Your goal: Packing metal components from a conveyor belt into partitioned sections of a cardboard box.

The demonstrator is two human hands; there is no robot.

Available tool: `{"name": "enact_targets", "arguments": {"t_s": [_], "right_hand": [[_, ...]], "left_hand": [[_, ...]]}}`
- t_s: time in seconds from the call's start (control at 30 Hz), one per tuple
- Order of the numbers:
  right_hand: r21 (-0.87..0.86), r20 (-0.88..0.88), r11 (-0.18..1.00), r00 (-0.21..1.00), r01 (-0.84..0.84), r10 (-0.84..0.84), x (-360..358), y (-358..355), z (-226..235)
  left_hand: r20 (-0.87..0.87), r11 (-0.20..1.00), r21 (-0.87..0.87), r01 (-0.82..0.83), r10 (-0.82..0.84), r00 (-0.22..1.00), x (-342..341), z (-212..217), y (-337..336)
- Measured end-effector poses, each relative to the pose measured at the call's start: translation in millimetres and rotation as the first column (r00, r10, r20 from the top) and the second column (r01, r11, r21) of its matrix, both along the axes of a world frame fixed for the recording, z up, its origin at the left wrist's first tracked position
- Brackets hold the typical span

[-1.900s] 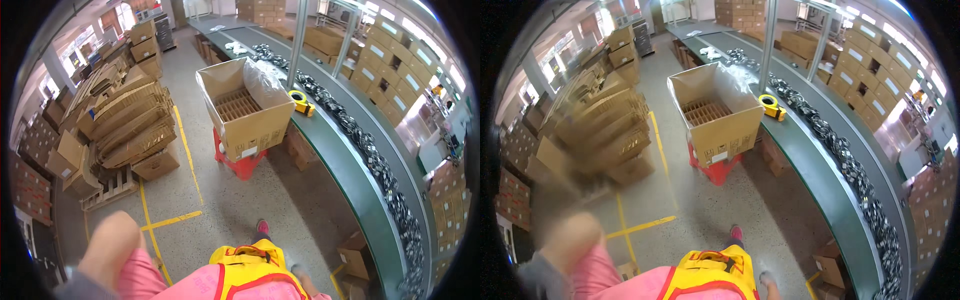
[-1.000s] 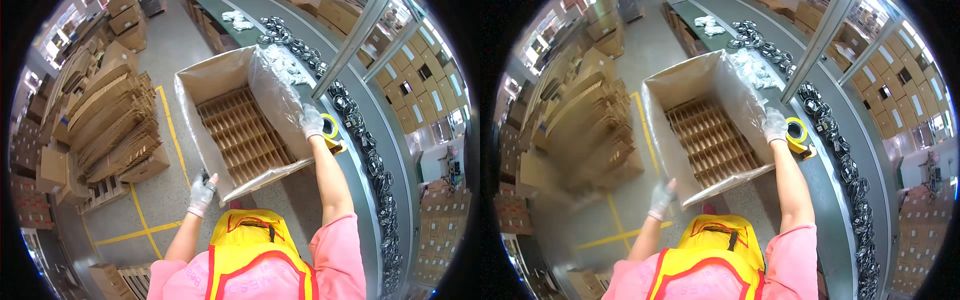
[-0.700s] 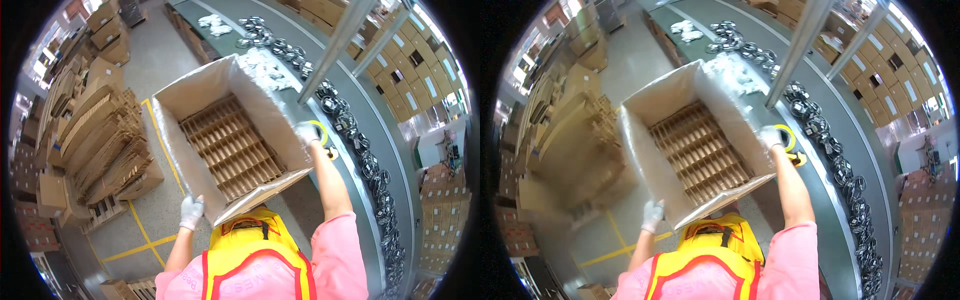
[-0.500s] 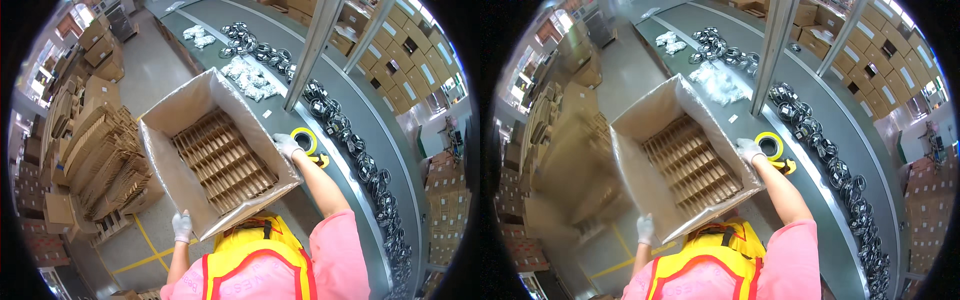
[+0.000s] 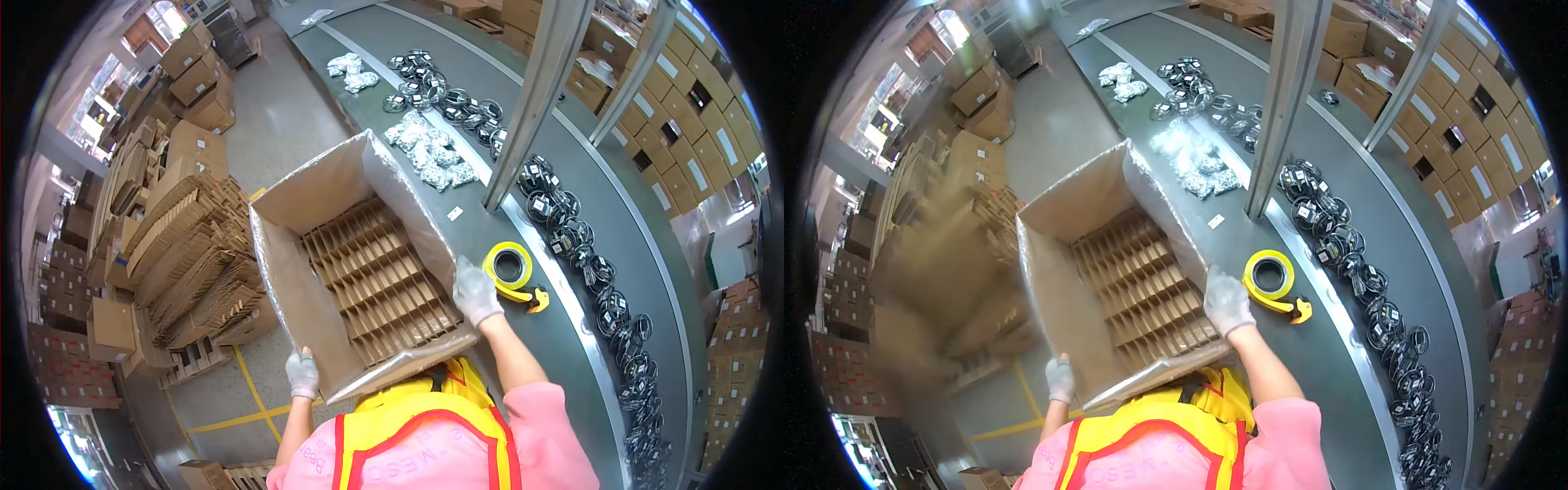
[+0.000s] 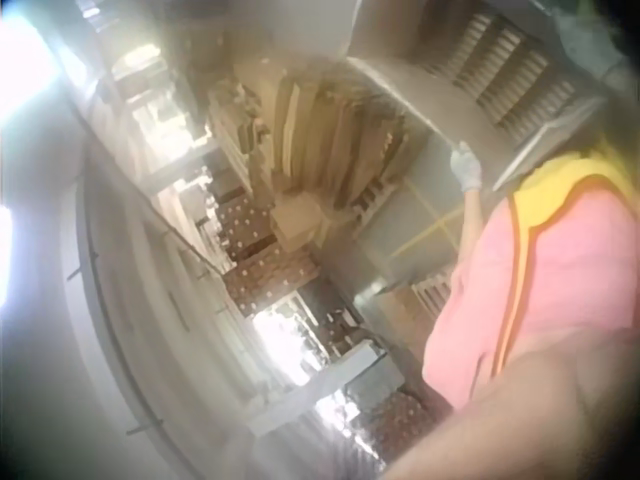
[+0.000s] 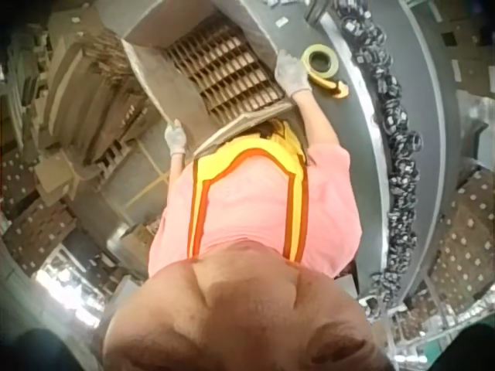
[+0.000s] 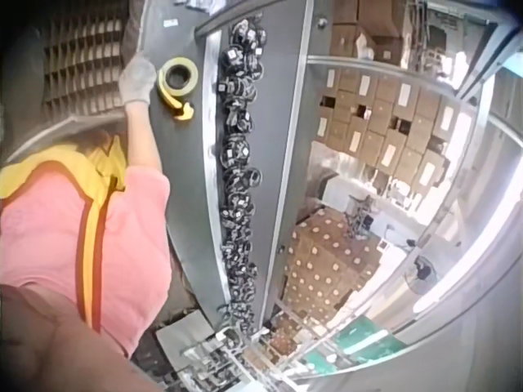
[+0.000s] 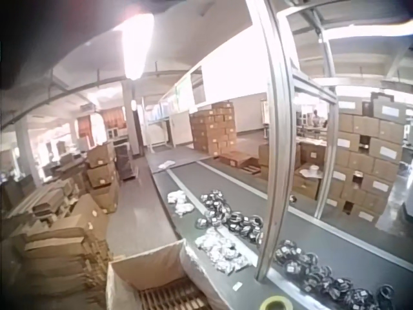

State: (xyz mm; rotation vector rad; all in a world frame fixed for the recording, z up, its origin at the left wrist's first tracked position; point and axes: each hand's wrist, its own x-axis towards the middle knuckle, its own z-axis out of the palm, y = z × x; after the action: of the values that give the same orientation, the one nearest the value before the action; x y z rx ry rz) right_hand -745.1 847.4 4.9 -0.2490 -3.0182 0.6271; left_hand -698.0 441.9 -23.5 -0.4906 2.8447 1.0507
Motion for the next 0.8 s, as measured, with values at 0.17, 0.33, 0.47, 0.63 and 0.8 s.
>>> {"name": "enact_targets", "arguments": {"t_s": [0.17,0.33,0.47,0.63,0.8], "right_hand": [[0.093,-0.086,0.995,0.995,-0.045,0.053,-76.3,-3.3,-3.7],[0.144,-0.042,0.988,0.998,0.059,-0.054,-108.8,-30.9,2.8],[0.063,-0.095,0.990,0.989,0.124,-0.118,-102.1,-12.9,-9.9],[0.037,0.085,0.929,0.925,0.367,-0.369,-124.6,-41.5,-7.8],[0.074,0.072,0.914,0.912,0.399,-0.404,-126.4,1.8,-48.0]], "left_hand": [[-0.096,0.995,-0.080,0.053,-0.061,0.993,-53.9,6.0,10.7],[0.140,0.960,-0.040,0.279,-0.271,0.952,-86.7,15.1,-18.0],[0.188,0.620,0.774,0.131,-0.422,0.887,-75.1,-15.6,-79.8],[0.372,0.640,0.769,-0.002,-0.444,0.815,-75.9,-49.8,-192.3],[0.586,0.708,0.011,0.706,-0.577,0.570,-91.8,-50.6,-300.9]]}}
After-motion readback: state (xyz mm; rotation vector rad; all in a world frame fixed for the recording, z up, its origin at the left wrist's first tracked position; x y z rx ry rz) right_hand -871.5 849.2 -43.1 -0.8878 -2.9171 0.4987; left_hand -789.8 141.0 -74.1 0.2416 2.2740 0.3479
